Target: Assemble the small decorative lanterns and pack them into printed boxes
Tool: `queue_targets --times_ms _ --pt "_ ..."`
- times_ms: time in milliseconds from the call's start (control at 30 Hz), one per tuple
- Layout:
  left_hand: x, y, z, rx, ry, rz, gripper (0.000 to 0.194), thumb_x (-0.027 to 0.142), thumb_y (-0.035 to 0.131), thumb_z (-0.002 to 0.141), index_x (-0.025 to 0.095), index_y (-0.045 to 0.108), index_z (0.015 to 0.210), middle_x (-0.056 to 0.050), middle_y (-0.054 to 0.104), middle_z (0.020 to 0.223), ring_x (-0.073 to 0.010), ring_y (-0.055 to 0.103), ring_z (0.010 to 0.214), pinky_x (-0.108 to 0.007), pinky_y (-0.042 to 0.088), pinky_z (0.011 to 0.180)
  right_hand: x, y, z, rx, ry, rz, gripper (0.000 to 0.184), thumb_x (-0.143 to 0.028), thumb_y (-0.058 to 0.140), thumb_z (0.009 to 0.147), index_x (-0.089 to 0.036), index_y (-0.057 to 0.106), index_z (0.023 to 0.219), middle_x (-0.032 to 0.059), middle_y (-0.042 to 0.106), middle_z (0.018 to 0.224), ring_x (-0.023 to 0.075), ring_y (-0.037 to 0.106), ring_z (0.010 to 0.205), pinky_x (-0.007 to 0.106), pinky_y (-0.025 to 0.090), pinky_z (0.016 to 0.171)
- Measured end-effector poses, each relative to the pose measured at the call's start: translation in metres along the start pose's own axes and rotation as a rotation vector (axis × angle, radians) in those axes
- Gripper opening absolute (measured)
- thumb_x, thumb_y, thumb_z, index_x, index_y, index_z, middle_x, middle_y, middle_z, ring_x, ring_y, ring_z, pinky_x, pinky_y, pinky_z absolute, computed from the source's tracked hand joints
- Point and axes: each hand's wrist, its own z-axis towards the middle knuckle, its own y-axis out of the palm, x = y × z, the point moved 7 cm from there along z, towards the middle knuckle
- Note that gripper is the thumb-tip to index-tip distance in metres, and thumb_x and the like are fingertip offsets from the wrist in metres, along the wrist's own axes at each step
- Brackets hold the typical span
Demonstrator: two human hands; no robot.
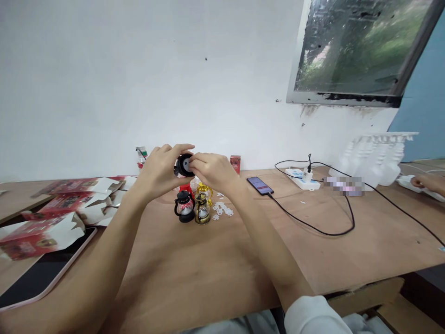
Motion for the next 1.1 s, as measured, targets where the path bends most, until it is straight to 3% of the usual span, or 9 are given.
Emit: queue_targets --times_ms 233,533,867,1100 --pt "-0.011 -0.001 -0.001 -0.026 -0.081 -0.066 0.057 0.017 0.057 0.068 0.022 0.041 0.123 -0.006 0.067 0.109 -0.0245 0.054 0.091 -0.035 0.037 0.078 0.0 0.019 -0.001 0.104 -0.067 0.006 0.023 -0.016 0.043 0.091 -0.013 0.065 0.084 0.0085 0.071 0.096 0.0138 0.066 0.079 0.025 0.051 0.063" --pt "-0.007 0.0 0.0 -0.001 -0.027 -0.096 0.053 0.019 0.061 0.07 0.021 0.044 0.12 -0.006 0.066 0.11 -0.0244 0.053 0.092 -0.035 0.037 0.078 -0.001 0.014 -0.004 0.262 -0.096 -0.017 0.018 -0.011 0.047 0.081 -0.016 0.06 0.069 0.0048 0.07 0.079 0.0124 0.064 0.072 0.023 0.051 0.061" --pt "-0.008 -0.001 -0.003 0.009 0.007 -0.141 0.053 0.018 0.062 0.069 0.021 0.043 0.118 -0.006 0.065 0.11 -0.0236 0.054 0.094 -0.035 0.038 0.08 0.0 0.013 -0.002 0.164 -0.054 0.019 0.019 -0.011 0.045 0.079 -0.016 0.055 0.064 0.0038 0.064 0.073 0.0105 0.057 0.066 0.022 0.043 0.057" --pt "-0.01 0.008 -0.001 -0.048 0.013 -0.061 0.053 0.024 0.062 0.072 0.021 0.042 0.12 -0.008 0.064 0.111 -0.0242 0.053 0.09 -0.034 0.036 0.077 0.0 0.012 0.001 0.013 0.016 0.03 0.013 -0.009 0.046 0.077 -0.013 0.057 0.071 0.0052 0.063 0.077 0.0104 0.053 0.065 0.023 0.035 0.054"
